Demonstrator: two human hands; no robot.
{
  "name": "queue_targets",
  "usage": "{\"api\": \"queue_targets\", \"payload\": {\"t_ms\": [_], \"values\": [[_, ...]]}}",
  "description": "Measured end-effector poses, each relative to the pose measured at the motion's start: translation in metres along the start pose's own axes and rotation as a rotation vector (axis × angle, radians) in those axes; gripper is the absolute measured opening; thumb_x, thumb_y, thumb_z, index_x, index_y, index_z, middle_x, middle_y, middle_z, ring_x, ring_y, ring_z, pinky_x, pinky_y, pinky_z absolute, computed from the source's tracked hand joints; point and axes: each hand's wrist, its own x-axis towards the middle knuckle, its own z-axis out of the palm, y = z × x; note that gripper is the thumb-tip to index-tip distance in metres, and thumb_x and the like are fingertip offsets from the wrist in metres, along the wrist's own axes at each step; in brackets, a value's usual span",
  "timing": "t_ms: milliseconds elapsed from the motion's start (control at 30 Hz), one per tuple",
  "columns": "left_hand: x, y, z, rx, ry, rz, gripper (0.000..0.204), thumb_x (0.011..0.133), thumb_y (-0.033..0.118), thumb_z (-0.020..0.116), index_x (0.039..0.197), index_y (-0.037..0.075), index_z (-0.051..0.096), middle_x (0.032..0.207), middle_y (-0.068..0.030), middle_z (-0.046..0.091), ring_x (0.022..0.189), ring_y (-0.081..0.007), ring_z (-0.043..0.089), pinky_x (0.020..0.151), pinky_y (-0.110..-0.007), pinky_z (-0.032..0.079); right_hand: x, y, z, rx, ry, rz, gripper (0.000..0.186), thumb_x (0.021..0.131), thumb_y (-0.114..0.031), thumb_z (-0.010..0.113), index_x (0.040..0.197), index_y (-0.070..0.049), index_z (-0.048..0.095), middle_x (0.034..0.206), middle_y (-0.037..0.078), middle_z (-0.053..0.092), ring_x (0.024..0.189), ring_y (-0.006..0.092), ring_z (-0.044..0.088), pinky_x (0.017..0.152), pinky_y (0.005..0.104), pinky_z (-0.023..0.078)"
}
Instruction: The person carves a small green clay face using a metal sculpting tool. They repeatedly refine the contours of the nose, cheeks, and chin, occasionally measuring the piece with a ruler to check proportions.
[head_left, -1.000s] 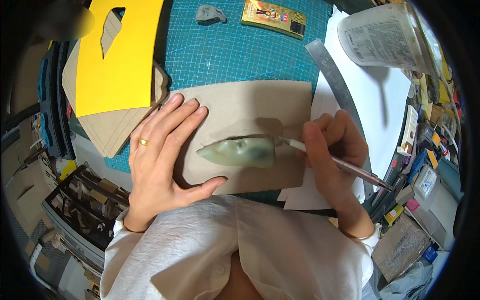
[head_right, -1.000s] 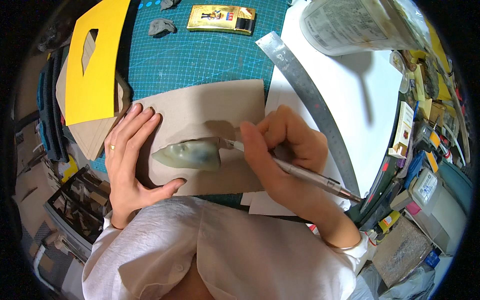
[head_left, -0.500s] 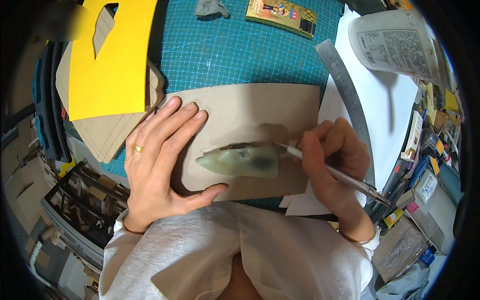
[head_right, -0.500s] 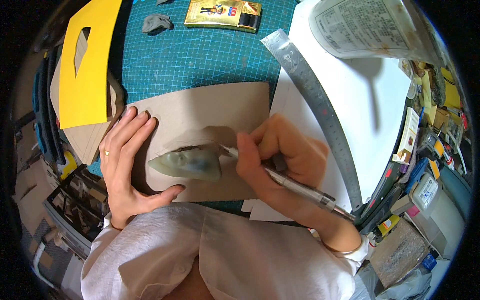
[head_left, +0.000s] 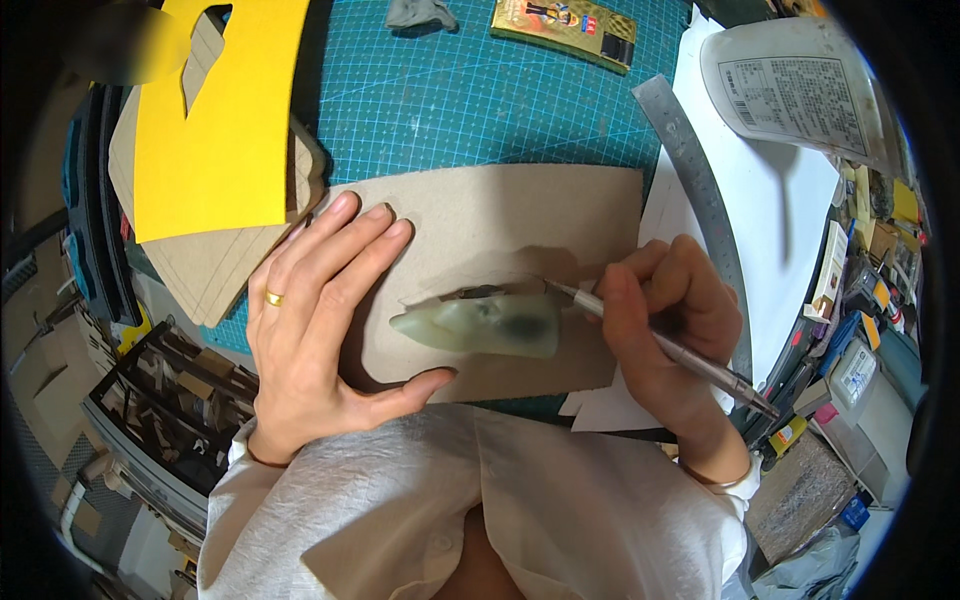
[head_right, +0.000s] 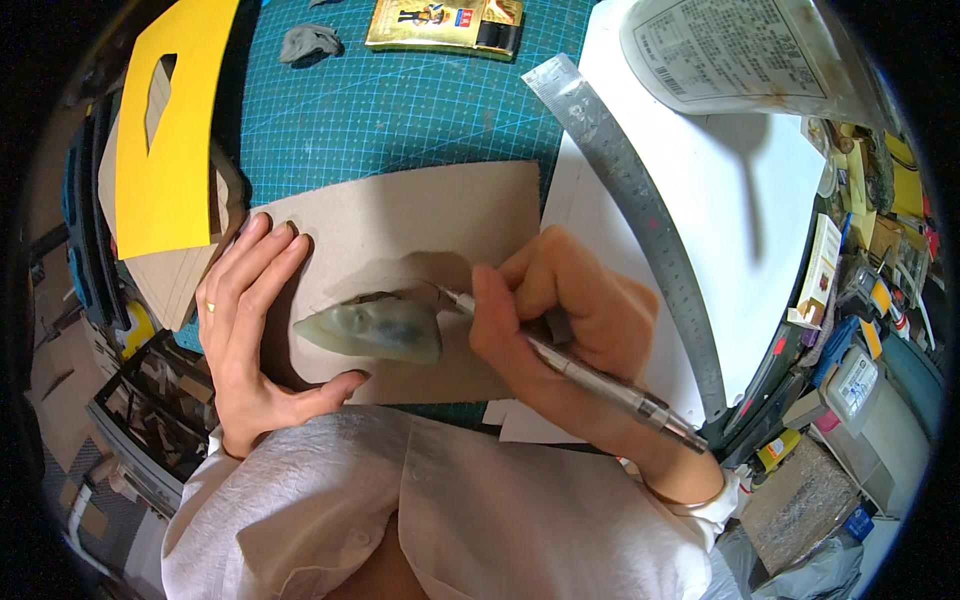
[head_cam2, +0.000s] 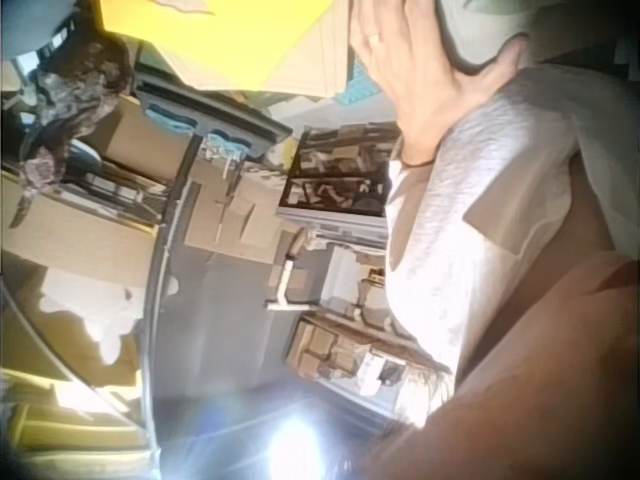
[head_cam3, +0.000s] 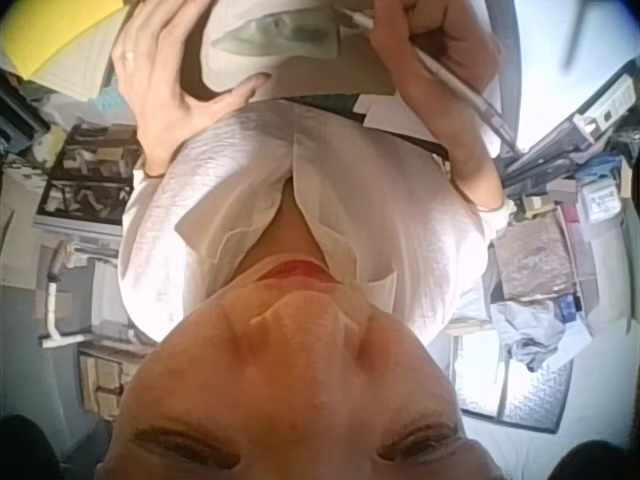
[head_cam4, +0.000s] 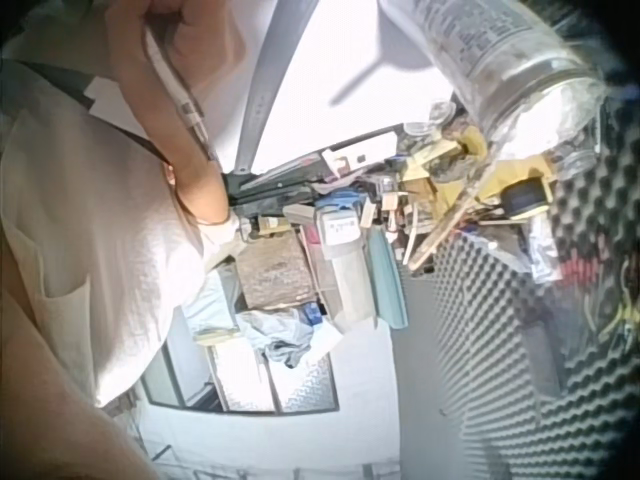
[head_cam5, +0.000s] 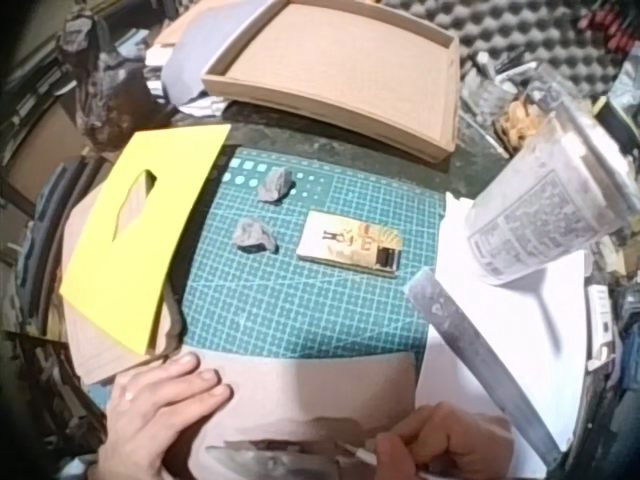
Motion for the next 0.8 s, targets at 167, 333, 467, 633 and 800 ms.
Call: {"api": "queue_targets", "payload": {"t_ms": [167, 333, 467, 633, 800], "values": [[0.0, 0.0, 0.0, 0.005, -0.001, 0.0, 0.084, 0.059, 0.047, 0.084, 0.128, 0.005, 0.064, 0.129, -0.0127, 0.063, 0.128, -0.0312, 0.055, 0.107, -0.043, 0.037, 0.0, -0.001, 0.001, 0.001, 0.001, -0.007, 0.03, 0.091, 0.006, 0.061, 0.075, -0.007, 0.039, 0.068, 0.006, 0.057, 0.058, 0.0054, 0.047, 0.052, 0.0201, 0.035], [0.001, 0.001, -0.001, 0.006, 0.001, 0.004, 0.084, 0.059, 0.047, 0.085, 0.128, 0.004, 0.064, 0.129, -0.0127, 0.063, 0.128, -0.0311, 0.055, 0.107, -0.043, 0.037, -0.001, 0.004, 0.004, 0.052, 0.093, -0.013, 0.031, 0.084, 0.003, 0.071, 0.068, -0.004, 0.046, 0.067, 0.005, 0.06, 0.052, 0.0054, 0.051, 0.046, 0.0224, 0.036], [0.001, 0.001, -0.001, 0.005, -0.005, -0.002, 0.084, 0.059, 0.047, 0.085, 0.128, 0.004, 0.064, 0.129, -0.0126, 0.063, 0.128, -0.0312, 0.055, 0.106, -0.043, 0.038, -0.001, 0.007, 0.005, 0.058, 0.104, -0.028, 0.031, 0.084, 0.003, 0.071, 0.068, -0.004, 0.047, 0.067, 0.005, 0.06, 0.051, 0.0055, 0.05, 0.046, 0.0224, 0.036], [0.001, 0.001, 0.001, 0.003, 0.005, 0.004, 0.084, 0.059, 0.047, 0.085, 0.129, 0.005, 0.064, 0.129, -0.0126, 0.063, 0.128, -0.0314, 0.055, 0.106, -0.043, 0.037, -0.001, 0.008, 0.005, 0.049, 0.109, -0.046, 0.03, 0.084, 0.003, 0.071, 0.068, -0.004, 0.047, 0.066, 0.005, 0.059, 0.05, 0.0053, 0.049, 0.045, 0.0222, 0.035], [0.001, 0.0, 0.0, 0.005, -0.006, 0.004, 0.084, 0.06, 0.047, 0.085, 0.129, 0.004, 0.063, 0.129, -0.0125, 0.062, 0.129, -0.0313, 0.054, 0.106, -0.043, 0.037, -0.001, 0.007, 0.006, 0.046, 0.11, -0.043, 0.03, 0.084, 0.003, 0.071, 0.068, -0.004, 0.047, 0.066, 0.005, 0.059, 0.05, 0.0051, 0.049, 0.045, 0.0221, 0.035]]}}
